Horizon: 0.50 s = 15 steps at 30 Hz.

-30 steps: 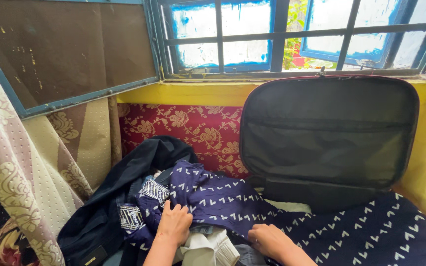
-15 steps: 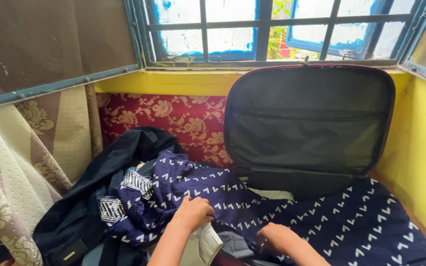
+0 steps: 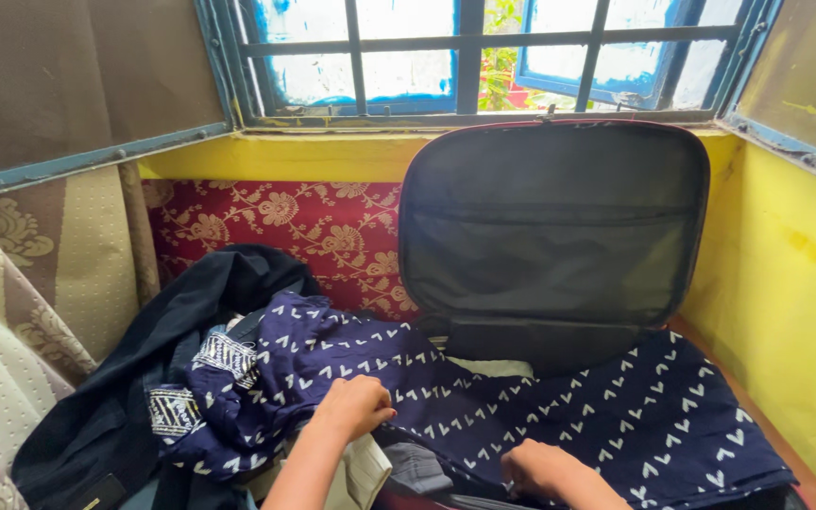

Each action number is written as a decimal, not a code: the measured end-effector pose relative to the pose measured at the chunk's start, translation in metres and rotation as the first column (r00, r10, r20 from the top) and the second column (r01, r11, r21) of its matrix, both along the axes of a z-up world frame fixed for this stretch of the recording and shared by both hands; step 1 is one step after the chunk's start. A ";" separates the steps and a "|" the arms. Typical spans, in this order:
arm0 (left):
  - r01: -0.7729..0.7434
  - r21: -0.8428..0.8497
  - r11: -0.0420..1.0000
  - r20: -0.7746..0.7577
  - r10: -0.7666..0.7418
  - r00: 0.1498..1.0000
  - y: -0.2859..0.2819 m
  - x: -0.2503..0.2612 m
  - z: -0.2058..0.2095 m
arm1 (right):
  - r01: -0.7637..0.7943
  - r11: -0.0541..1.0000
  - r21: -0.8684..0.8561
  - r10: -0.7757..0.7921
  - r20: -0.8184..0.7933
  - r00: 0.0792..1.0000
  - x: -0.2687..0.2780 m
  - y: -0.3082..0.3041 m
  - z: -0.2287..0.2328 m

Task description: The person folds a dark blue patterned cloth by hand and places it into an open suitcase. They then smooth the cloth inside the suitcase to fit it neatly.

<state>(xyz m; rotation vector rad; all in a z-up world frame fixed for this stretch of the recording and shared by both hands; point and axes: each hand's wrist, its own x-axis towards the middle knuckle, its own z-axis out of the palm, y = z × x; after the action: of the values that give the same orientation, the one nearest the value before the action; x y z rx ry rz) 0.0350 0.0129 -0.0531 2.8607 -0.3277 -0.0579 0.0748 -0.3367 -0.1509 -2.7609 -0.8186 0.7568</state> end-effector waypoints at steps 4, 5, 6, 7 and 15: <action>0.123 0.037 0.992 0.026 -0.124 0.992 -0.031 0.015 -0.024 | 0.025 0.999 -0.031 -0.026 -0.052 0.998 -0.005 -0.017 0.013; 0.147 0.040 0.988 0.015 -0.147 0.989 -0.039 0.020 -0.030 | 0.032 0.999 -0.009 -0.033 -0.049 0.998 -0.006 -0.022 0.012; 0.148 0.050 0.988 -0.034 -0.146 0.989 -0.048 0.025 -0.037 | 0.040 0.999 0.013 -0.039 -0.047 0.998 -0.005 -0.028 0.010; 0.150 0.060 0.987 -0.084 -0.145 0.986 -0.057 0.029 -0.045 | 0.048 0.998 0.036 -0.046 -0.046 0.998 -0.003 -0.034 0.006; 0.160 0.187 0.969 -0.196 -0.123 0.973 -0.087 0.055 -0.106 | 0.133 0.882 0.451 -0.183 0.067 0.981 -0.033 -0.081 -0.022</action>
<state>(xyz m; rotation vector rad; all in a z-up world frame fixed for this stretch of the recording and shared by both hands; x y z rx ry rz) 0.0899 -0.0737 -0.1587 2.9948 -0.5149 -0.4020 0.0417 -0.4179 -0.1726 -2.4268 -0.6709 0.3360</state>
